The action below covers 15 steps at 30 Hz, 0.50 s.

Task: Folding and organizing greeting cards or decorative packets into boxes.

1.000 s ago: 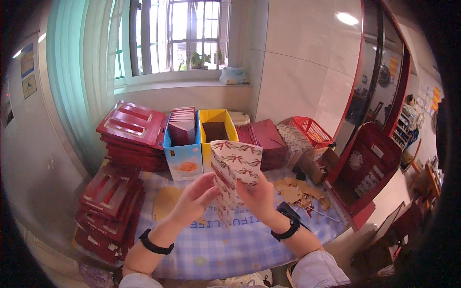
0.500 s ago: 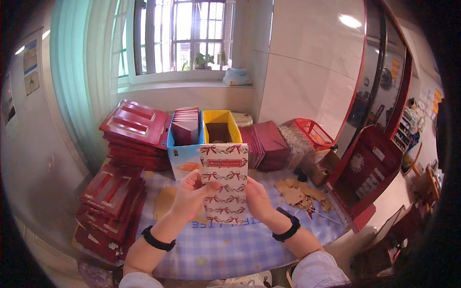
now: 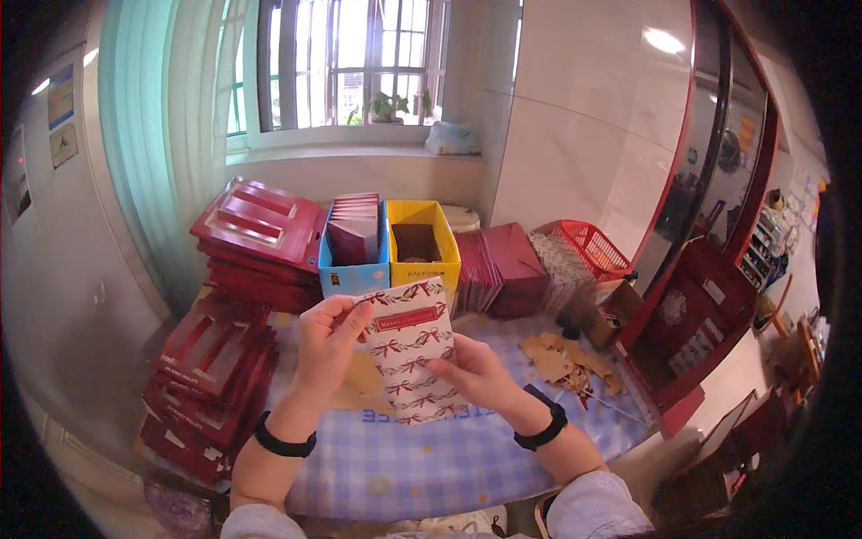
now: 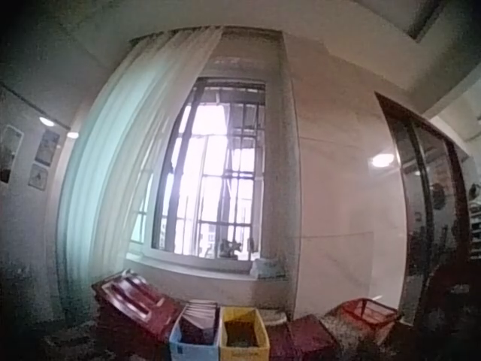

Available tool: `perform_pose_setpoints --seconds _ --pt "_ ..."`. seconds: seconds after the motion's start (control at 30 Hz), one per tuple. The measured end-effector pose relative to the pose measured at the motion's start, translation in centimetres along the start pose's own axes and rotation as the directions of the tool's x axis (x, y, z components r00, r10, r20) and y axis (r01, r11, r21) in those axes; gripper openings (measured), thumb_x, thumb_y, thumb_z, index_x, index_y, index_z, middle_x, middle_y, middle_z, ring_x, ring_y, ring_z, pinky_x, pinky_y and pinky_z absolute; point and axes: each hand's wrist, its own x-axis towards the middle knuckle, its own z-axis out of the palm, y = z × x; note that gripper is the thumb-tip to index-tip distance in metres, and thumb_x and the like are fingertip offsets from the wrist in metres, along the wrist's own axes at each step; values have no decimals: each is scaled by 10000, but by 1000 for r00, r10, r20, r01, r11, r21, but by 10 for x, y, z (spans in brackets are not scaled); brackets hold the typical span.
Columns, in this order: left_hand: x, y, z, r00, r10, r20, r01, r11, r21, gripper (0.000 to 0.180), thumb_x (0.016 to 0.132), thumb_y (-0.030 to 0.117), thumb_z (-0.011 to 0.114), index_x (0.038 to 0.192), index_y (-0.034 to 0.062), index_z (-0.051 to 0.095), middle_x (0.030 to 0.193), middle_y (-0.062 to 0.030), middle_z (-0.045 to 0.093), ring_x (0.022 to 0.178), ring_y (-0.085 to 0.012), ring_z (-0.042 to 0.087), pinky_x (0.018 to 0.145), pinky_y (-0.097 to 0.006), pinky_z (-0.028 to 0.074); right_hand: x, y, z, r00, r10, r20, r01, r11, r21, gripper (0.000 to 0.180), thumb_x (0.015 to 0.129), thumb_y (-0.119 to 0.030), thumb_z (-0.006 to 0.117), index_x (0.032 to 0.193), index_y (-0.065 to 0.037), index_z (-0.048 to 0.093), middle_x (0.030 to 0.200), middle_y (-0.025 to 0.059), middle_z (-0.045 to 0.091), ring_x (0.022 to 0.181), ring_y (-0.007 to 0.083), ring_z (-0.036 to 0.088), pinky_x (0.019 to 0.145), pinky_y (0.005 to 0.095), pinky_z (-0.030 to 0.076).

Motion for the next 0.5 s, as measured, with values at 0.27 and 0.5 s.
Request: perform_pose_setpoints --seconds 0.27,0.5 --pt "-3 2 12 995 -87 39 81 987 135 123 851 132 604 821 13 614 755 5 604 655 -46 528 592 -204 442 1 2 -9 995 14 -103 -23 996 -89 233 874 -99 570 1068 21 525 956 32 618 837 65 541 732 233 462" --pt "-13 -17 19 928 -169 333 144 985 100 140 858 125 590 882 -10 566 748 6 589 652 -43 539 571 -203 462 2 -2 -10 952 -133 -275 121 991 -62 194 878 -85 558 1040 16 524 948 29 618 814 58 540 723 227 455"
